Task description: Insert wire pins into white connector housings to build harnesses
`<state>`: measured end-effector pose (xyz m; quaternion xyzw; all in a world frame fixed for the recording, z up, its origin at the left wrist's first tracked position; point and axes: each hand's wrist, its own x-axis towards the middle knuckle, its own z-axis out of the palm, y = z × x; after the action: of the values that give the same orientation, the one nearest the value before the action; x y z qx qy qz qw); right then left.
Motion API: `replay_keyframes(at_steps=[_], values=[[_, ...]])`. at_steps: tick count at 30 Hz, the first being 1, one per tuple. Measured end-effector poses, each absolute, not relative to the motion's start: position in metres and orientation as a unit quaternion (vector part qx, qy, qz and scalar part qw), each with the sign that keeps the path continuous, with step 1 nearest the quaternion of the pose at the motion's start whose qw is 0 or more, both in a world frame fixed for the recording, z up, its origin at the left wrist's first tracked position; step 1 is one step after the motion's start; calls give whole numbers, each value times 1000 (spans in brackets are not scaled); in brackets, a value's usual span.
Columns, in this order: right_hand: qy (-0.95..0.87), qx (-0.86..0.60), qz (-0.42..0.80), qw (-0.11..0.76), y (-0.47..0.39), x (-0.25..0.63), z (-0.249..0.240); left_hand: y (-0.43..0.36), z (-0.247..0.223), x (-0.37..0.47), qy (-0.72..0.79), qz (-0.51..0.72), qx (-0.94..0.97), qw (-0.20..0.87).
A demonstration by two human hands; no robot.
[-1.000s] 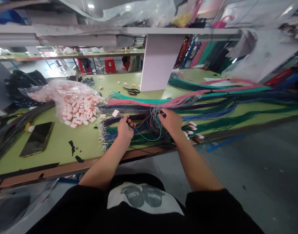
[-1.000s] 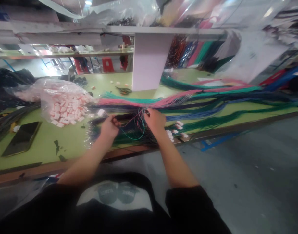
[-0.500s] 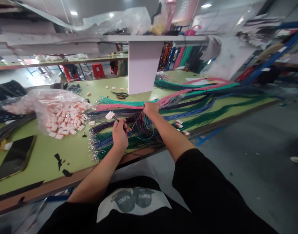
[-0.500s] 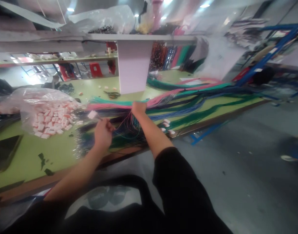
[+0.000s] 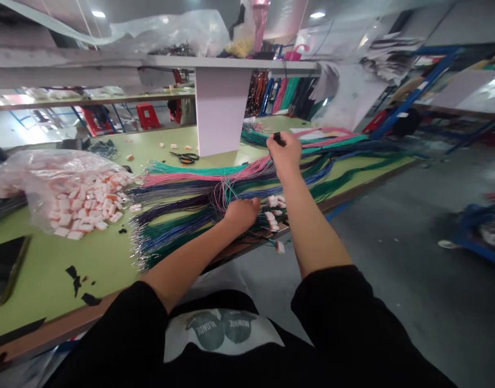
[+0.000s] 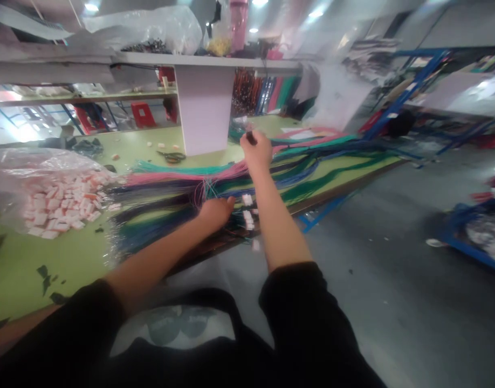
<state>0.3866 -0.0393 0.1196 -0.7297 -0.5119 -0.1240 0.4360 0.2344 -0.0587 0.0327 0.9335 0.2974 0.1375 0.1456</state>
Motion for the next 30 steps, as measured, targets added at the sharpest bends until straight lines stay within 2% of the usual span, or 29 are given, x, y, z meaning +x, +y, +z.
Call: replay_keyframes(at_steps=[2,3,5,9,12,14,20,26,30], values=[[-506,-718,-128,461,-59,376,115,-60,30,242,272,70,952,126],[-513,-724,-122,445,-68,368,108,-60,29,244,262,55,955,127],[-548,-755,-98,347,-84,351,88,-60,29,241,236,29,964,121],[-572,-813,-73,83,-99,336,49,-53,39,217,187,5,975,116],[-582,-811,-64,6,-97,341,38,-44,51,183,180,34,980,80],[-578,-814,-52,34,-94,347,39,-37,59,155,211,67,973,62],[-539,-803,-33,251,-89,355,57,-26,64,88,327,48,939,89],[-553,-763,-80,325,-97,342,80,-32,55,71,348,84,924,130],[-667,-670,-47,323,-100,293,81,-33,53,56,386,181,874,234]])
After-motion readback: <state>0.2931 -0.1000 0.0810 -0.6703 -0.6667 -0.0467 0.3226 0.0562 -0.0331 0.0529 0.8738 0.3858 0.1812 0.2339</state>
